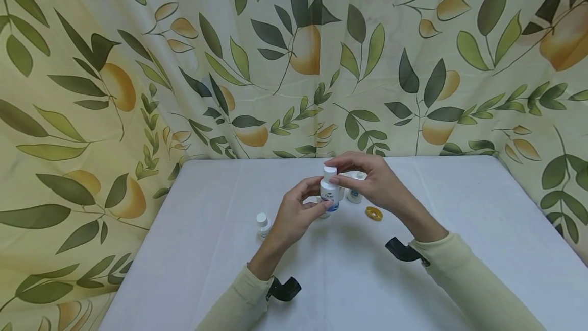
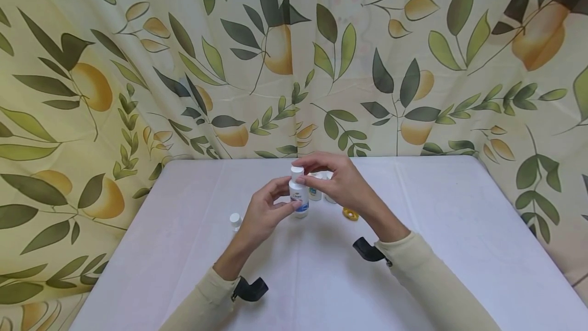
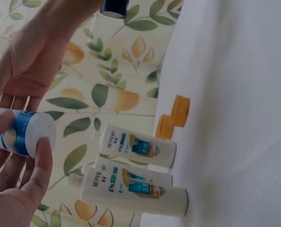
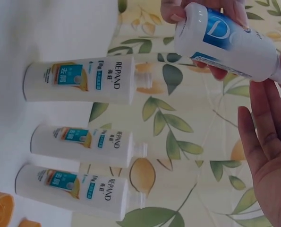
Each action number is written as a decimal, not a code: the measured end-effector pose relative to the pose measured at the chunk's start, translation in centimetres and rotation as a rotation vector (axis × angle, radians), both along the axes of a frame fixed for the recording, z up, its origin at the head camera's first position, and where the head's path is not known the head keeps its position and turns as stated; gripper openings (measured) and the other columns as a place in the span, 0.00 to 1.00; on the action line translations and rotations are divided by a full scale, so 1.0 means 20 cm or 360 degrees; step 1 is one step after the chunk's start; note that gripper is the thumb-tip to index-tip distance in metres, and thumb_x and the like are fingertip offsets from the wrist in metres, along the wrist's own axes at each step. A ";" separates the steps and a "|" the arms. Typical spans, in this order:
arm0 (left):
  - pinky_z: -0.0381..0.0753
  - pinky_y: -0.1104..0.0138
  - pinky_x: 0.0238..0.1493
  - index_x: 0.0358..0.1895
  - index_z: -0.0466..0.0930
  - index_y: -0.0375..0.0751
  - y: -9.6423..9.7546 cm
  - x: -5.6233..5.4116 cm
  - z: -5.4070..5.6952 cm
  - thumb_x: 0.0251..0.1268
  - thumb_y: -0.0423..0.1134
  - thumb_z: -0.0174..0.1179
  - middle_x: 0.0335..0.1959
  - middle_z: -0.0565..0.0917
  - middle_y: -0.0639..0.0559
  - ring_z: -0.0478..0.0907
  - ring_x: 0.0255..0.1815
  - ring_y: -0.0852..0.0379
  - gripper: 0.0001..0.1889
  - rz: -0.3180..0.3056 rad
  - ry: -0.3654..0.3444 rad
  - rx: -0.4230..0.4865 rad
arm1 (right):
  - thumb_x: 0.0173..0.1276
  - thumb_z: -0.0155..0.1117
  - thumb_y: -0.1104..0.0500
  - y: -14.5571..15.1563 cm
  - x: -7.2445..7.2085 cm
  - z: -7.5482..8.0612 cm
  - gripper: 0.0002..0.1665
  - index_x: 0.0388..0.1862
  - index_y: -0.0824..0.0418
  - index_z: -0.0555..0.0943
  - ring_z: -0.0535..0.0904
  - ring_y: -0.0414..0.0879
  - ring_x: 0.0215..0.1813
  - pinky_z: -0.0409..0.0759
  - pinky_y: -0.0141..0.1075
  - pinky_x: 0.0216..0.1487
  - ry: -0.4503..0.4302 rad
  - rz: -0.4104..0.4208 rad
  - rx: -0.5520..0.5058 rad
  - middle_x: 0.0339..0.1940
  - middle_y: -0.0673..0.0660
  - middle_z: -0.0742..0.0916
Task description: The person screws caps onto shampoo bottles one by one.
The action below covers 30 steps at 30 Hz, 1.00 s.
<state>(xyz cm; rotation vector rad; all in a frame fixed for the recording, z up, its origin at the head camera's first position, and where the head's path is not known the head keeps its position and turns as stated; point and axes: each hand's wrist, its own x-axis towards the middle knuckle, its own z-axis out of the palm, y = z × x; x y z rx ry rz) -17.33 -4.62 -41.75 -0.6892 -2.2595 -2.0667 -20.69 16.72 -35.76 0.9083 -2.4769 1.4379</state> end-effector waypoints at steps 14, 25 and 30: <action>0.86 0.67 0.52 0.65 0.77 0.46 0.00 -0.01 0.00 0.64 0.36 0.71 0.57 0.82 0.49 0.80 0.57 0.52 0.26 0.0066 -0.0032 -0.0046 | 0.68 0.71 0.64 0.03 0.00 0.01 0.18 0.56 0.52 0.86 0.84 0.42 0.51 0.83 0.32 0.55 0.0075 0.0049 -0.0005 0.50 0.46 0.87; 0.87 0.67 0.51 0.63 0.78 0.45 0.02 0.01 0.00 0.65 0.34 0.70 0.55 0.82 0.49 0.80 0.55 0.53 0.24 0.0041 -0.0021 -0.0031 | 0.65 0.74 0.62 0.00 0.00 -0.01 0.19 0.55 0.52 0.86 0.84 0.41 0.51 0.83 0.37 0.56 0.0075 0.0041 -0.0037 0.51 0.45 0.86; 0.87 0.67 0.50 0.63 0.78 0.46 0.03 0.01 -0.01 0.65 0.34 0.70 0.56 0.81 0.50 0.80 0.54 0.54 0.23 0.0042 -0.0024 -0.0024 | 0.64 0.75 0.60 -0.01 0.00 -0.02 0.20 0.55 0.50 0.86 0.83 0.41 0.51 0.84 0.39 0.57 0.0073 0.0056 -0.0054 0.51 0.44 0.86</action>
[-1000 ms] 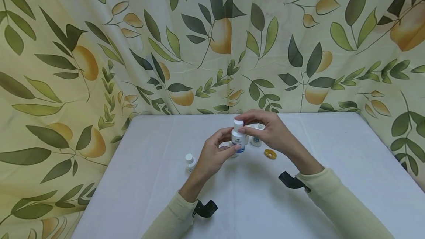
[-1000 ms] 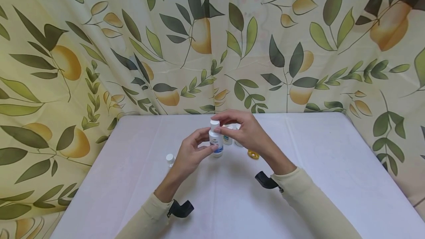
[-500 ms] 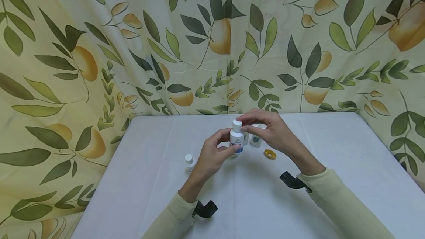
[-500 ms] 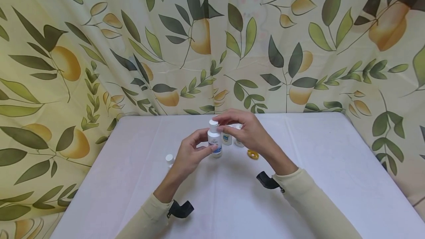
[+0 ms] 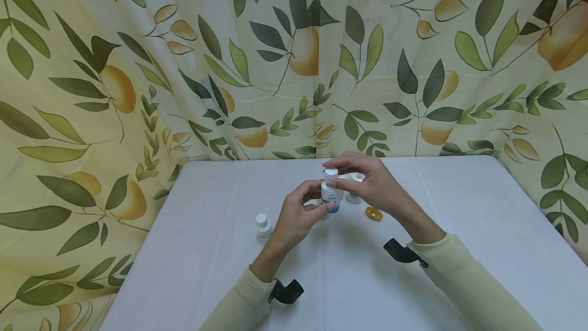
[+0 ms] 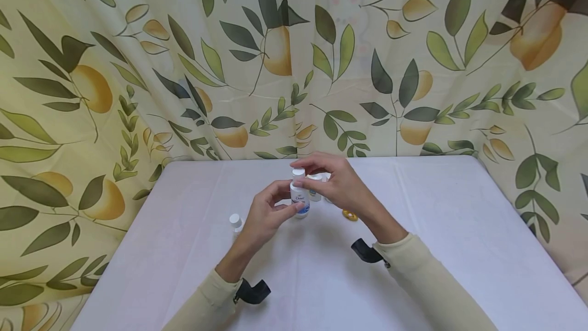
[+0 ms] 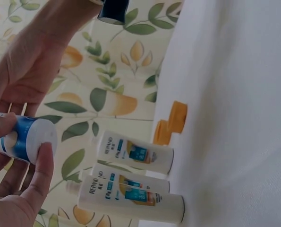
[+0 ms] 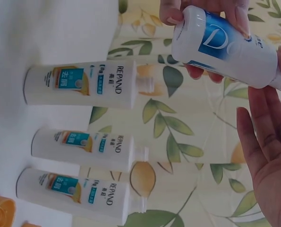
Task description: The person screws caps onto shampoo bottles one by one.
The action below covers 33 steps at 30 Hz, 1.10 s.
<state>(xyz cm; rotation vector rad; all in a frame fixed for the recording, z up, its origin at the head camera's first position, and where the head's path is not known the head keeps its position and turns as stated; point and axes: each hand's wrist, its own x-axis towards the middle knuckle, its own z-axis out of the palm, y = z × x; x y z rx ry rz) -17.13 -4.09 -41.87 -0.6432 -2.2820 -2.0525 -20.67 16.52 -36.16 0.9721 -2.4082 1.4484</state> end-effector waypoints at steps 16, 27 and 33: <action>0.87 0.67 0.51 0.63 0.78 0.46 -0.02 -0.02 0.00 0.63 0.36 0.72 0.58 0.81 0.51 0.81 0.55 0.52 0.25 0.0059 0.0033 -0.0013 | 0.65 0.75 0.59 0.03 0.00 0.01 0.22 0.58 0.51 0.86 0.84 0.42 0.51 0.82 0.35 0.57 0.0011 -0.0020 0.0088 0.49 0.44 0.87; 0.86 0.66 0.51 0.64 0.78 0.45 -0.03 -0.01 0.01 0.63 0.37 0.72 0.59 0.81 0.51 0.81 0.55 0.51 0.26 0.0074 0.0023 -0.0017 | 0.66 0.74 0.59 0.05 0.00 0.02 0.17 0.53 0.47 0.87 0.82 0.40 0.52 0.82 0.36 0.56 0.0004 -0.0076 0.0089 0.47 0.44 0.88; 0.86 0.67 0.51 0.64 0.78 0.46 -0.03 -0.01 0.00 0.63 0.36 0.72 0.59 0.81 0.51 0.80 0.55 0.52 0.25 0.0052 0.0000 -0.0031 | 0.64 0.74 0.64 0.04 0.00 0.02 0.16 0.49 0.50 0.88 0.84 0.41 0.51 0.81 0.31 0.58 0.0067 -0.0058 0.0026 0.47 0.46 0.87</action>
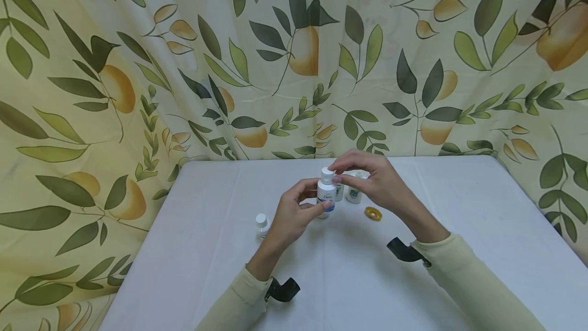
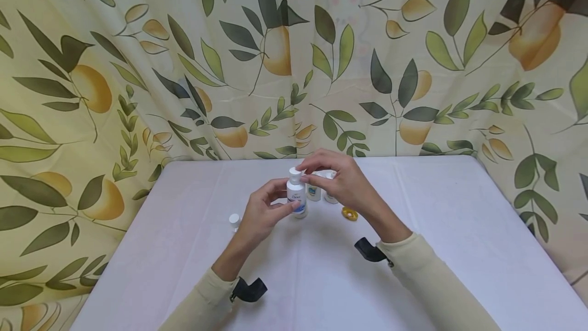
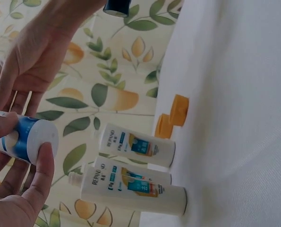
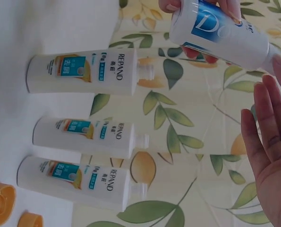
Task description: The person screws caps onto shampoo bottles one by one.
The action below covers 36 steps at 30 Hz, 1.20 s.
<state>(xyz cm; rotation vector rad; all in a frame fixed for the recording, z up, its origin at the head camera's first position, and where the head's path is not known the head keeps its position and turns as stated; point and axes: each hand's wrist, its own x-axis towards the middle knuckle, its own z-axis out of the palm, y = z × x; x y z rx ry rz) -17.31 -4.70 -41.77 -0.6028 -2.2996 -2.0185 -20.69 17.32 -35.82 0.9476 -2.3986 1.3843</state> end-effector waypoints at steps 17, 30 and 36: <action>0.87 0.67 0.48 0.62 0.78 0.45 0.02 0.01 0.00 0.63 0.34 0.71 0.56 0.81 0.50 0.80 0.54 0.53 0.24 -0.0025 0.0011 0.0001 | 0.62 0.77 0.61 -0.03 0.00 0.00 0.19 0.53 0.53 0.86 0.84 0.41 0.50 0.84 0.40 0.56 -0.0031 0.0004 -0.0004 0.48 0.44 0.86; 0.87 0.66 0.48 0.62 0.77 0.48 0.04 0.01 -0.01 0.64 0.35 0.71 0.56 0.81 0.52 0.80 0.54 0.54 0.23 -0.0058 0.0024 0.0016 | 0.59 0.80 0.58 -0.04 0.00 -0.01 0.21 0.52 0.49 0.86 0.83 0.40 0.51 0.82 0.34 0.57 -0.0025 0.0012 -0.0011 0.49 0.43 0.87; 0.87 0.67 0.49 0.62 0.77 0.48 0.05 0.02 -0.01 0.64 0.35 0.71 0.57 0.80 0.52 0.80 0.54 0.53 0.23 -0.0061 0.0021 0.0028 | 0.59 0.79 0.59 -0.05 0.00 0.00 0.21 0.52 0.49 0.86 0.83 0.40 0.51 0.82 0.34 0.57 -0.0032 0.0029 -0.0019 0.49 0.44 0.87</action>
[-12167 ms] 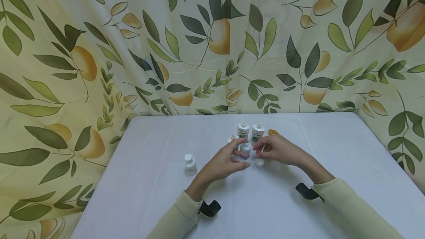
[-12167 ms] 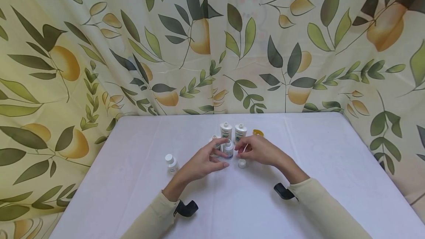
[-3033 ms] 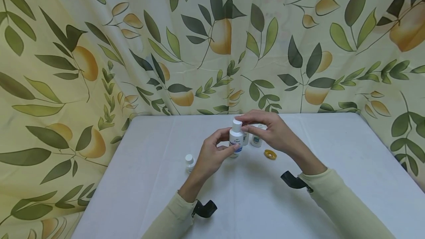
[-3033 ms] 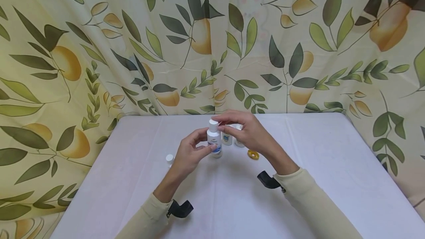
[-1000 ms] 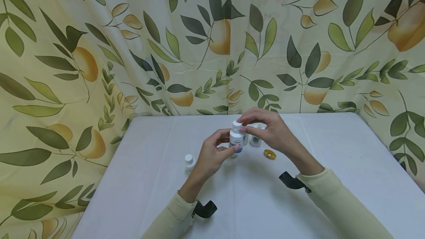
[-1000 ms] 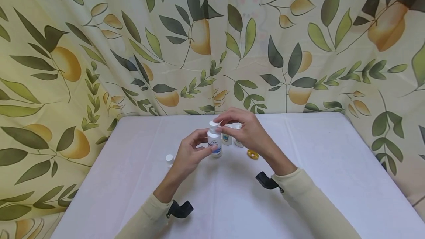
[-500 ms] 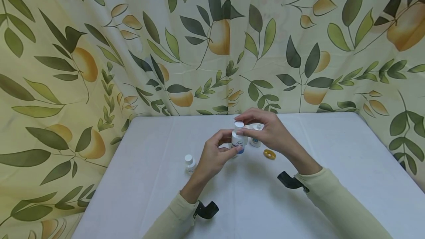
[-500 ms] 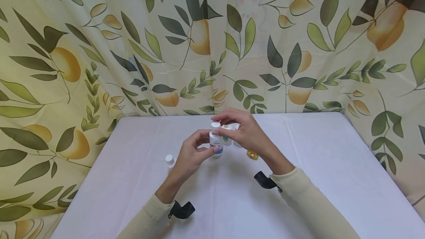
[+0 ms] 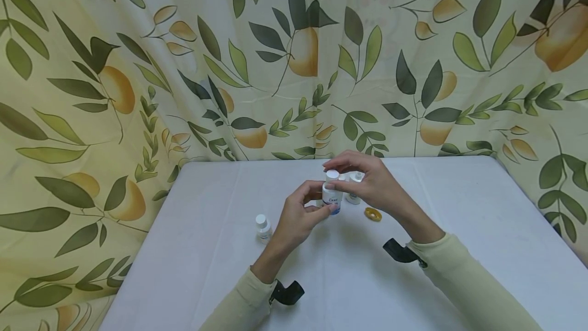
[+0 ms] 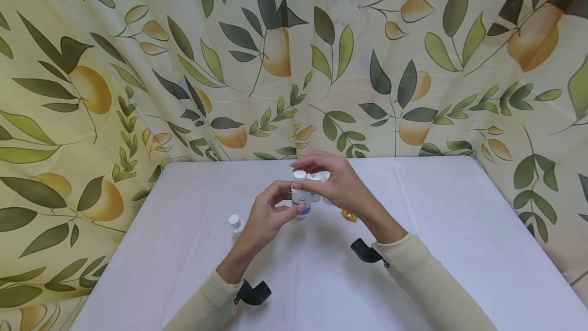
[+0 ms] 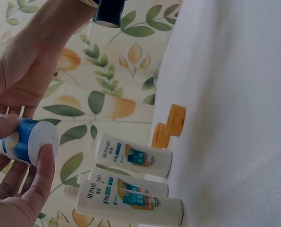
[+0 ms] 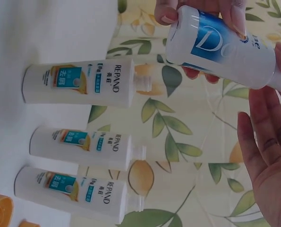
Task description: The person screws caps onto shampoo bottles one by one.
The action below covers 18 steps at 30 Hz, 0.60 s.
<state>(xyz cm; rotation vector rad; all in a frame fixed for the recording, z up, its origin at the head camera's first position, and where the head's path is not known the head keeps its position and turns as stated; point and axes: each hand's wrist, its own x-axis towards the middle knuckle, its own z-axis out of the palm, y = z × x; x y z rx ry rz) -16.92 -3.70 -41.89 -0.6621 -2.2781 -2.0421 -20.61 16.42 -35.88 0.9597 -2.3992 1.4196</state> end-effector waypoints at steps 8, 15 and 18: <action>0.87 0.66 0.50 0.61 0.77 0.47 0.02 0.00 0.00 0.64 0.35 0.71 0.58 0.80 0.53 0.79 0.53 0.54 0.23 -0.0035 -0.0004 0.0007 | 0.60 0.79 0.59 -0.02 0.00 -0.01 0.19 0.50 0.49 0.87 0.83 0.41 0.52 0.82 0.38 0.57 -0.0016 0.0060 -0.0007 0.46 0.43 0.89; 0.87 0.66 0.50 0.63 0.77 0.46 0.00 -0.01 0.01 0.63 0.37 0.72 0.60 0.80 0.54 0.80 0.54 0.53 0.25 0.0009 -0.0004 -0.0005 | 0.62 0.77 0.61 0.00 0.01 -0.01 0.21 0.54 0.53 0.86 0.83 0.46 0.53 0.84 0.37 0.53 -0.0056 0.0030 0.0032 0.48 0.47 0.89; 0.88 0.66 0.48 0.63 0.77 0.46 -0.01 -0.01 0.01 0.63 0.37 0.72 0.59 0.80 0.52 0.81 0.55 0.52 0.25 0.0000 -0.0022 0.0003 | 0.62 0.77 0.61 0.01 0.01 -0.01 0.22 0.56 0.53 0.86 0.83 0.46 0.54 0.85 0.37 0.52 -0.0053 0.0027 0.0052 0.51 0.48 0.89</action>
